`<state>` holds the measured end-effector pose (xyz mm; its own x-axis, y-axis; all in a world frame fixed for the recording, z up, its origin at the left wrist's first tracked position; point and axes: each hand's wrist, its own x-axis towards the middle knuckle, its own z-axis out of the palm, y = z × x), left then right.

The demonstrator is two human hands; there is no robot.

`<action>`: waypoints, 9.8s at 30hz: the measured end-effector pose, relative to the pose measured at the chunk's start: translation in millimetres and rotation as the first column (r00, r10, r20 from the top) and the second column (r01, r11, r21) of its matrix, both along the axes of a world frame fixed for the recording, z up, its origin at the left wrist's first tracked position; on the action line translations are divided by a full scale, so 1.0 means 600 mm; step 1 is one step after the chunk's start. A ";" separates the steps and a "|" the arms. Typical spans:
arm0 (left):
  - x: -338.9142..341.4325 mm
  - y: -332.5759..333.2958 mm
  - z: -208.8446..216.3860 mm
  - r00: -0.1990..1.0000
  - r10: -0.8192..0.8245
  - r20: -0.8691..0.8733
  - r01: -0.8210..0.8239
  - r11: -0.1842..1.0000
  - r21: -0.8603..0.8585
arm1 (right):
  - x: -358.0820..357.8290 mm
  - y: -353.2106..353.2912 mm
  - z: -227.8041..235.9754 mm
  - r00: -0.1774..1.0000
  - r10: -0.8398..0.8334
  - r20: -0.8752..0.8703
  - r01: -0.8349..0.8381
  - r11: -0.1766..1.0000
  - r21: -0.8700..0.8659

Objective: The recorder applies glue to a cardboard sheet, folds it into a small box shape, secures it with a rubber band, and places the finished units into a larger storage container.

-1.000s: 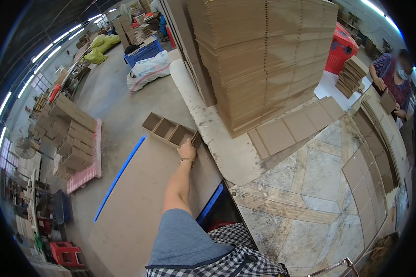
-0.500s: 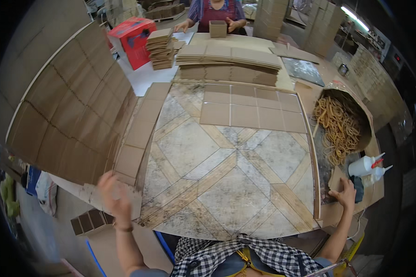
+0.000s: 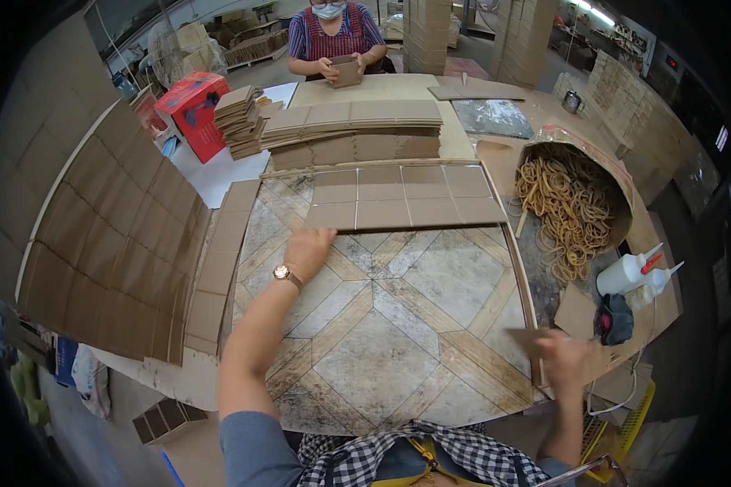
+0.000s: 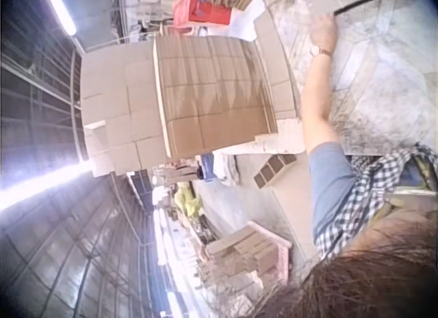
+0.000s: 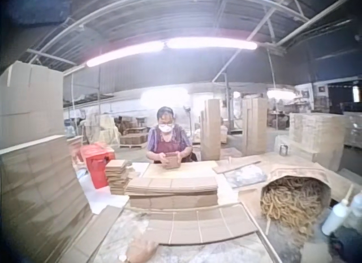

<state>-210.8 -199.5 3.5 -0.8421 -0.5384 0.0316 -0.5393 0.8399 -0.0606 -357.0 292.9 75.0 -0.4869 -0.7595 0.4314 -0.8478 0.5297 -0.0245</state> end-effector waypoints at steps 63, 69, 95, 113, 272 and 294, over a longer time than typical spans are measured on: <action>0.361 0.433 0.047 0.628 0.378 -0.680 0.020 0.866 0.499 | 0.281 -0.430 0.013 0.499 0.729 0.469 -0.833 0.552 0.029; 0.370 0.433 0.055 0.755 0.298 -0.584 0.068 0.850 0.522 | 0.215 -0.354 0.010 0.416 0.849 0.324 -0.195 0.432 -0.881; 0.173 0.439 0.029 0.711 0.136 -0.690 0.313 0.817 0.484 | 0.188 -0.137 -0.015 0.815 0.456 0.357 -0.150 0.762 -0.630; 0.180 0.422 0.036 0.749 -0.012 -0.662 0.395 0.811 0.432 | 0.186 -0.176 0.023 0.805 0.501 0.318 -0.455 0.865 -0.210; 0.127 0.314 0.008 0.845 0.210 -0.492 0.528 -0.175 0.831 | 0.060 -0.139 -0.122 0.127 0.509 0.851 -0.213 0.852 -0.478; 0.170 0.348 0.081 0.929 0.246 -0.278 0.268 0.074 0.961 | 0.086 -0.180 0.027 0.519 0.051 0.854 0.191 0.966 -0.174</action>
<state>-109.1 9.3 52.2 -0.9179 -0.2778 -0.2834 -0.2917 -0.0120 0.9564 -305.3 184.9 90.9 -0.7568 -0.6497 -0.0719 -0.3183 0.4623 -0.8276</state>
